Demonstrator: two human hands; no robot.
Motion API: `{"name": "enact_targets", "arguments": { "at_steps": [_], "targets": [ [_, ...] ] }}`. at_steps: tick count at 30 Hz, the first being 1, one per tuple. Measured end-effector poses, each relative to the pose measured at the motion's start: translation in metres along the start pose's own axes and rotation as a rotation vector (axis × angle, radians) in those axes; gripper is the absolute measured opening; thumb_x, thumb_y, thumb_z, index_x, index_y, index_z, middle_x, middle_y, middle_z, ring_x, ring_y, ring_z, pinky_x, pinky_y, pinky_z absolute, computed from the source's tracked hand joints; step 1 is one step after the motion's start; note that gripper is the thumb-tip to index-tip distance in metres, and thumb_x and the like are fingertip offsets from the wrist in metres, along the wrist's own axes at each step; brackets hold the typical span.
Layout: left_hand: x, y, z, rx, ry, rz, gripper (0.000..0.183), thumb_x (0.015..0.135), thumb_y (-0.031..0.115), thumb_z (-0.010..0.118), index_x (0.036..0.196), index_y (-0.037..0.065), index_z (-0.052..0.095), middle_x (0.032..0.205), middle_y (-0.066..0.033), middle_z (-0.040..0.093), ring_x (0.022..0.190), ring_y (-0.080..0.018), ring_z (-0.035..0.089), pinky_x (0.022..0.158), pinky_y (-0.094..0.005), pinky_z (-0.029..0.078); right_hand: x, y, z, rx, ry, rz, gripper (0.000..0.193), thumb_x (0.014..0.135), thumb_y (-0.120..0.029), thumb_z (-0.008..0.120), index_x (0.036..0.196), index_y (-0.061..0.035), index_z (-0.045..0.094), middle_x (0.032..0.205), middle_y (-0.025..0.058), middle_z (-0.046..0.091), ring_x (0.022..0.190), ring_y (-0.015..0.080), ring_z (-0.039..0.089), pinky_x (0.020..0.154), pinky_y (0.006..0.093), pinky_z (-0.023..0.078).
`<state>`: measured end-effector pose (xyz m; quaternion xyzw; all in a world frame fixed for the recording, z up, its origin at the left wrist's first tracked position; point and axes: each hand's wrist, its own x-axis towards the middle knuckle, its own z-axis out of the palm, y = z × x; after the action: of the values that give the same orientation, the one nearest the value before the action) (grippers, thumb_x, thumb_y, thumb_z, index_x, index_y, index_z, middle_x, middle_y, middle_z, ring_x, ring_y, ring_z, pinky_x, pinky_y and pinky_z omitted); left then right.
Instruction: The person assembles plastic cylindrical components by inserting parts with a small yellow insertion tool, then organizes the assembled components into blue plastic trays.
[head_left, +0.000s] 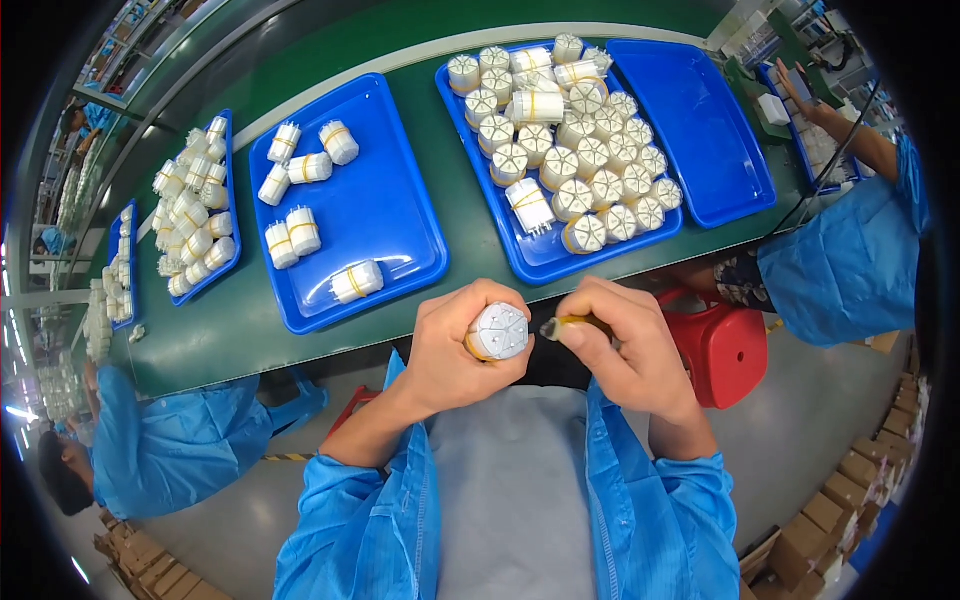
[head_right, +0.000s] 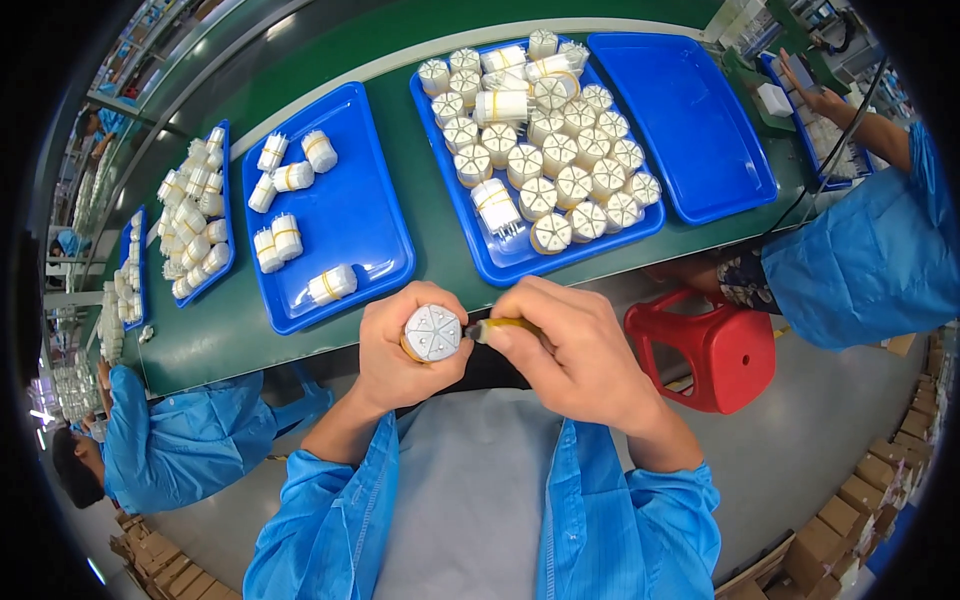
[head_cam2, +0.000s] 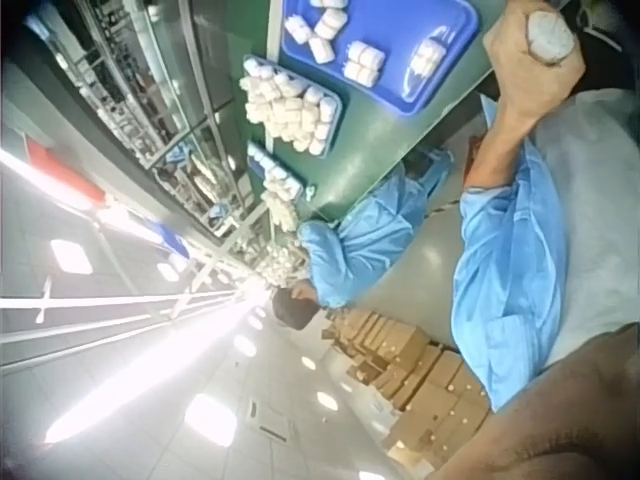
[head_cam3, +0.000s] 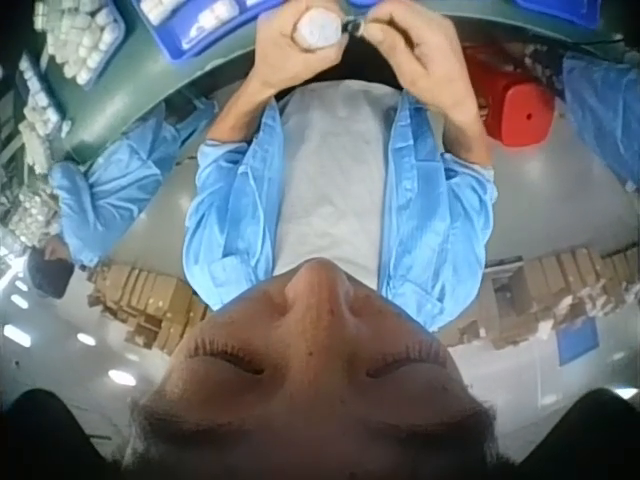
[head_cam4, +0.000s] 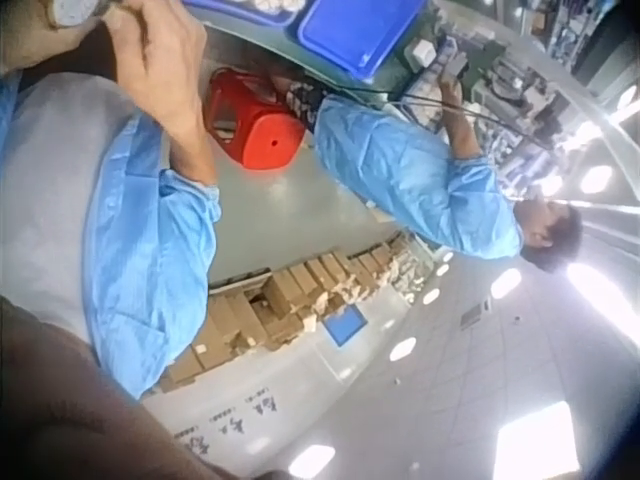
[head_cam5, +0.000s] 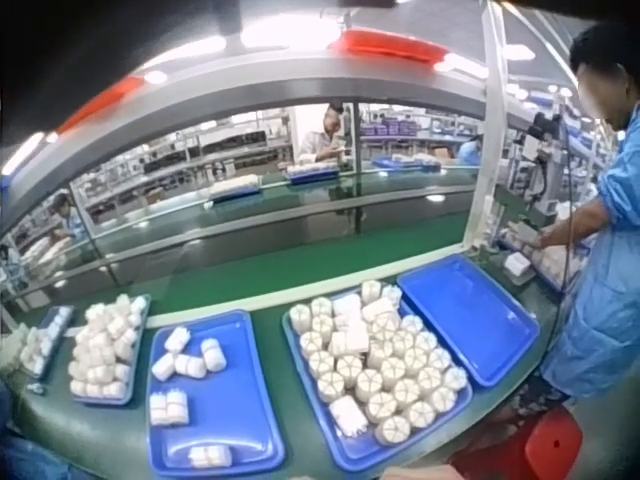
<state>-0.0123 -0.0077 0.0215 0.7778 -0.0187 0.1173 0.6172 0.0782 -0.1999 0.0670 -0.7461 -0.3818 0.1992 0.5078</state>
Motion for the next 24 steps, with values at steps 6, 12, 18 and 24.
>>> {"name": "enact_targets", "arguments": {
  "at_steps": [6, 12, 18, 24],
  "targets": [
    [0.000, 0.004, -0.004, 0.096, -0.033, 0.049, 0.033, 0.064, 0.001, 0.078, 0.093, 0.003, 0.063, 0.083, -0.0095, 0.067, 0.071, -0.0218, 0.068, 0.063, -0.0296, 0.052, 0.014, -0.005, 0.006, -0.099, -0.025, -0.034, 0.013, 0.088, -0.016, 0.067, 0.085, -0.0034, 0.067, 0.072, 0.0110, 0.063, 0.058, 0.0302, 0.060, 0.052, 0.0386, 0.043],
    [-0.001, 0.001, -0.008, 0.130, -0.069, 0.067, 0.033, 0.062, 0.000, 0.077, 0.092, 0.003, 0.062, 0.083, -0.0103, 0.066, 0.070, -0.0254, 0.066, 0.061, -0.0322, 0.051, 0.019, -0.004, 0.004, -0.211, -0.104, -0.076, 0.012, 0.085, -0.013, 0.070, 0.086, -0.0011, 0.067, 0.071, 0.0116, 0.062, 0.058, 0.0280, 0.059, 0.052, 0.0352, 0.043],
    [-0.001, -0.007, -0.005, 0.187, -0.057, 0.069, 0.032, 0.063, 0.001, 0.076, 0.092, 0.002, 0.062, 0.083, -0.0115, 0.066, 0.070, -0.0272, 0.067, 0.061, -0.0335, 0.051, 0.023, -0.007, 0.005, -0.397, -0.123, -0.103, 0.014, 0.085, -0.016, 0.070, 0.083, -0.0025, 0.067, 0.070, 0.0120, 0.061, 0.061, 0.0314, 0.060, 0.052, 0.0403, 0.042],
    [-0.001, -0.022, -0.004, 0.214, -0.044, 0.017, 0.031, 0.066, 0.003, 0.075, 0.094, 0.002, 0.062, 0.085, -0.0122, 0.067, 0.072, -0.0272, 0.067, 0.063, -0.0338, 0.052, 0.031, -0.004, 0.011, -0.566, -0.113, -0.118, 0.018, 0.089, -0.021, 0.066, 0.078, -0.0071, 0.064, 0.070, 0.0097, 0.062, 0.064, 0.0307, 0.063, 0.052, 0.0418, 0.045]
  ]
}}
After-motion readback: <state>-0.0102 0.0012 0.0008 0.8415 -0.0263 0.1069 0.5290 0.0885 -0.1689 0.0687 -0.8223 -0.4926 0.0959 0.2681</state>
